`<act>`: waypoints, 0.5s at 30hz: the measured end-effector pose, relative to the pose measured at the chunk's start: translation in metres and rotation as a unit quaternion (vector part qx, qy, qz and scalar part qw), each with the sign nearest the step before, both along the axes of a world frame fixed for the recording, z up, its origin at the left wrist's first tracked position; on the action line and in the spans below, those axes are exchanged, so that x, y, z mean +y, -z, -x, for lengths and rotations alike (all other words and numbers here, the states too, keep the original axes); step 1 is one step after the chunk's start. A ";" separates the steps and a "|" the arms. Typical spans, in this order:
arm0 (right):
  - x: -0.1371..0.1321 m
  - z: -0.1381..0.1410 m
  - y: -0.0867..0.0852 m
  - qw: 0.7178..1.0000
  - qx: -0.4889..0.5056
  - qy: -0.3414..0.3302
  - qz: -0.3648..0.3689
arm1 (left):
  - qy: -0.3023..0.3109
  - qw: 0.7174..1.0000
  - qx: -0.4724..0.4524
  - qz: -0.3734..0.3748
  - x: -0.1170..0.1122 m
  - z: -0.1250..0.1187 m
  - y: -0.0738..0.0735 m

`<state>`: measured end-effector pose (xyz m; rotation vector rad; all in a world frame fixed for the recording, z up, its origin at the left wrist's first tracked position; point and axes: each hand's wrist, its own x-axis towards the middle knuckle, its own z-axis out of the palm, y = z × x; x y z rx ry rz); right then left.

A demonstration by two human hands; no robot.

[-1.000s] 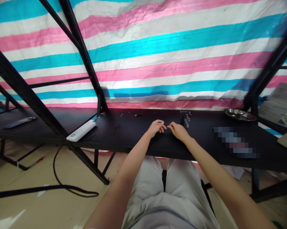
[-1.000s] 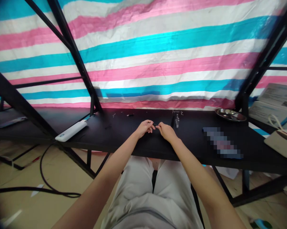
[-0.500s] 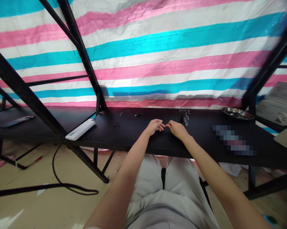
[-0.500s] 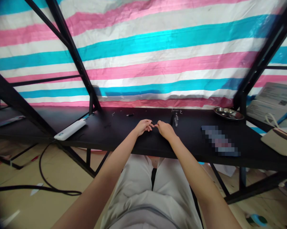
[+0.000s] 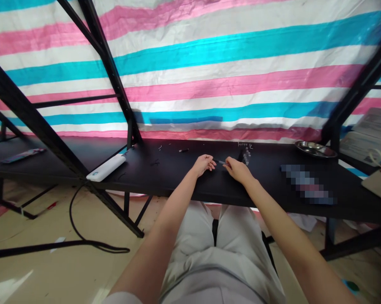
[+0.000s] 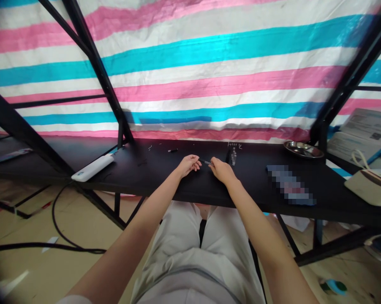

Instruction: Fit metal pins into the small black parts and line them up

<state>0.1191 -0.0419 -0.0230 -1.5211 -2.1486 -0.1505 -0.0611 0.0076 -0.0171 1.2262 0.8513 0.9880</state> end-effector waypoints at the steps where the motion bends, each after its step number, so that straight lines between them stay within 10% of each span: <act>1: 0.000 0.001 0.000 1.000 -0.002 -0.004 -0.001 | 0.002 1.000 0.002 -0.002 0.000 0.000 0.000; 11: 0.003 -0.002 0.002 0.999 0.002 0.030 -0.019 | -0.069 0.997 0.015 -0.023 0.000 -0.002 0.002; 15: 0.007 -0.001 0.007 0.997 0.067 -0.036 -0.031 | 0.005 0.996 0.039 -0.082 0.000 -0.001 0.005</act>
